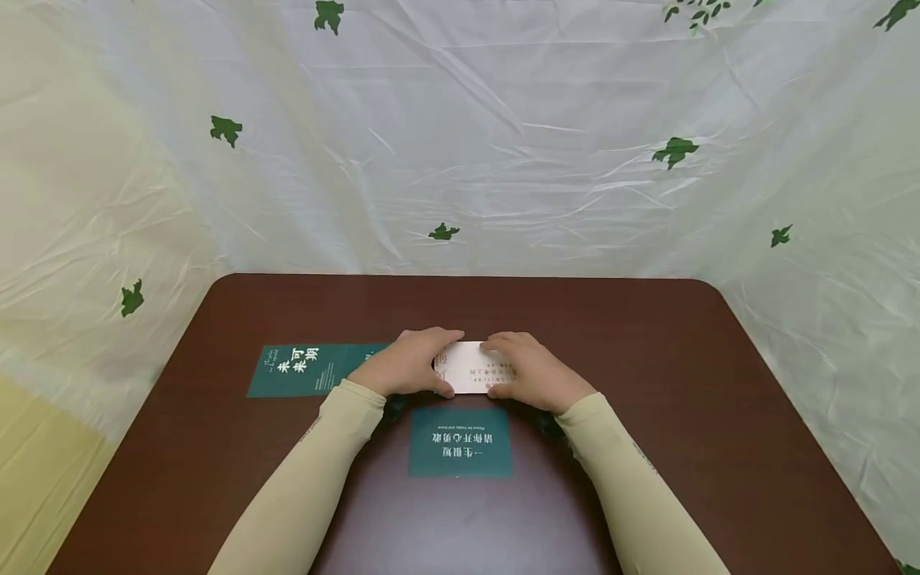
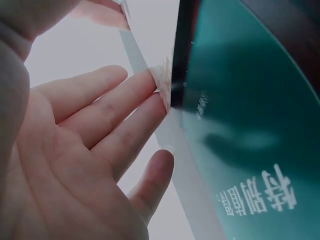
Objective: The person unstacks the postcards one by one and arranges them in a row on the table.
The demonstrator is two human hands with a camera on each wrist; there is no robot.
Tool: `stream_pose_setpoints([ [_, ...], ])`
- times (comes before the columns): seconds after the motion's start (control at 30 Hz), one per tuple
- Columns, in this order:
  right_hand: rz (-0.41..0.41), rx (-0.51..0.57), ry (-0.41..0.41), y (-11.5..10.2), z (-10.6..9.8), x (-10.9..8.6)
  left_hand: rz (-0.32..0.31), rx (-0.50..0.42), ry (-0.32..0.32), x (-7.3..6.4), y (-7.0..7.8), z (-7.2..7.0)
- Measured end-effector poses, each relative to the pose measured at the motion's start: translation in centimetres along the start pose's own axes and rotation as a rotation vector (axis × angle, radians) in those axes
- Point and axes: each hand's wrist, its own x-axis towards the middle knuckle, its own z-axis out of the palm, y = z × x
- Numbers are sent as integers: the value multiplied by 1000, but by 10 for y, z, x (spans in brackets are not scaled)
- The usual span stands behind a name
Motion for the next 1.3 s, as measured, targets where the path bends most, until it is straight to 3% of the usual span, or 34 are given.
stream_pose_setpoints([
  [0.63, 13, 27, -19, 0, 3, 5, -29, 44, 11, 0, -6, 1],
  [1.3, 49, 33, -44, -1, 2, 6, -41, 6, 0, -1, -7, 1],
])
